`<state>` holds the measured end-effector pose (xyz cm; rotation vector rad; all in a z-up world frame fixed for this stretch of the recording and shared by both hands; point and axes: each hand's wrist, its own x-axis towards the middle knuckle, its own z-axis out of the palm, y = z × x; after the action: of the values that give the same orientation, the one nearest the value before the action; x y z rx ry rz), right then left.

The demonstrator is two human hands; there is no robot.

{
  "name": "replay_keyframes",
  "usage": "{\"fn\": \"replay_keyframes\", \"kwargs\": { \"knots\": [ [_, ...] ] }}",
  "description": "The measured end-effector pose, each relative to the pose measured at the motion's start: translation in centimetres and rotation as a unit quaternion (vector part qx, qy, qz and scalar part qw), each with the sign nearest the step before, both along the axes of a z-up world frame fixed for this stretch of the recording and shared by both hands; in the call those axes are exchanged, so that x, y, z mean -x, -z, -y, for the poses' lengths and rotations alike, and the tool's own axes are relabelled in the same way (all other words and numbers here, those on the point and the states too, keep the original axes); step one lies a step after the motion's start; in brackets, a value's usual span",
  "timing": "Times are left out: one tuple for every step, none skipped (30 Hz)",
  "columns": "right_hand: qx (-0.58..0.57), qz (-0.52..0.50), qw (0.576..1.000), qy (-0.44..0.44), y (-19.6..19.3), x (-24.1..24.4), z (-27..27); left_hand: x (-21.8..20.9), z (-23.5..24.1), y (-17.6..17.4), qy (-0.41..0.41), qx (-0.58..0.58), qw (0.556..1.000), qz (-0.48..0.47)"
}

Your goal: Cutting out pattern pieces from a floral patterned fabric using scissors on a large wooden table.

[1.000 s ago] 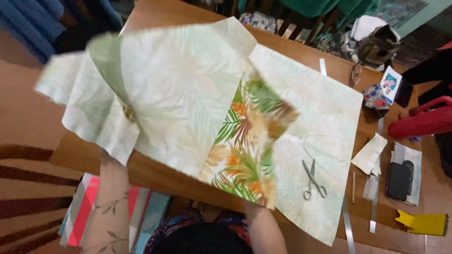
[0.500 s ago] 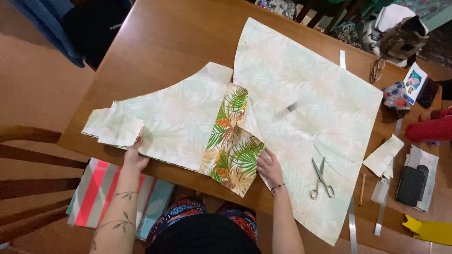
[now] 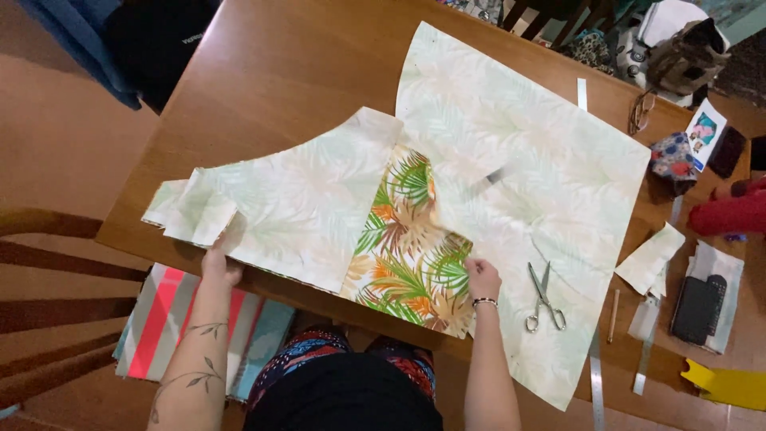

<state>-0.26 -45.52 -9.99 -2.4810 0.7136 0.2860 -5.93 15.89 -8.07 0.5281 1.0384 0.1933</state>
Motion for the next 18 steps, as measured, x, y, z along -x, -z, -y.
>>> {"fn": "replay_keyframes", "kwargs": {
  "knots": [
    [0.0,0.0,1.0,-0.002,0.4,0.8,0.6,0.4,0.4,-1.5,-0.002,0.0,1.0,0.0],
    [0.011,-0.007,1.0,0.006,0.9,1.2,1.0,0.6,0.5,-3.1,0.022,-0.008,0.999,-0.035],
    [0.022,-0.015,1.0,0.014,1.4,1.6,1.3,0.9,0.6,-4.7,0.046,-0.016,0.996,-0.07],
    [0.02,-0.016,1.0,0.01,0.6,1.6,0.8,0.6,0.5,-5.5,0.042,-0.017,0.996,-0.072],
    [0.067,-0.031,0.997,0.029,-0.1,1.6,0.4,0.2,0.3,-6.2,0.066,-0.031,0.995,-0.07],
    [0.114,-0.047,0.991,0.05,-0.7,2.0,0.0,-0.2,0.3,-6.9,0.093,-0.045,0.992,-0.069],
    [0.114,-0.051,0.991,0.048,-1.5,2.1,-1.1,0.6,-0.5,-6.0,0.092,-0.046,0.992,-0.073],
    [0.132,0.076,0.988,-0.012,-2.5,1.6,-2.2,0.7,-1.2,-5.1,0.073,-0.037,0.993,-0.088],
    [0.149,0.202,0.965,-0.071,-3.4,1.2,-3.2,0.8,-1.9,-4.3,0.055,-0.028,0.993,-0.103],
    [0.149,0.203,0.965,-0.07,-5.2,0.4,-4.3,0.5,-2.7,-4.3,0.056,-0.028,0.993,-0.102],
    [0.123,0.182,0.971,-0.097,-7.0,-0.4,-5.4,0.3,-3.5,-4.3,0.028,-0.027,0.994,-0.101],
    [0.096,0.159,0.974,-0.126,-8.8,-0.9,-6.5,0.6,-4.3,-4.3,0.0,-0.024,0.994,-0.103],
    [0.095,0.157,0.975,-0.126,-8.5,-2.0,-6.5,0.9,-4.2,-6.1,0.0,-0.025,0.994,-0.105],
    [0.054,0.163,0.98,-0.1,-8.2,-3.3,-6.3,0.9,-4.2,-7.8,-0.014,-0.029,0.993,-0.11],
    [0.013,0.169,0.983,-0.073,-7.9,-4.6,-6.3,0.9,-4.2,-9.6,-0.029,-0.034,0.992,-0.115],
    [0.012,0.168,0.983,-0.074,-3.0,-5.2,-2.7,1.0,-6.3,-5.9,-0.03,-0.035,0.992,-0.115],
    [-0.141,0.222,0.965,0.024,1.5,-6.6,0.0,1.1,-8.4,-2.3,-0.029,-0.04,0.994,-0.096],
    [-0.289,0.265,0.912,0.119,6.0,-10.3,1.2,1.6,-10.7,1.2,-0.032,-0.046,0.995,-0.077]
  ]
}}
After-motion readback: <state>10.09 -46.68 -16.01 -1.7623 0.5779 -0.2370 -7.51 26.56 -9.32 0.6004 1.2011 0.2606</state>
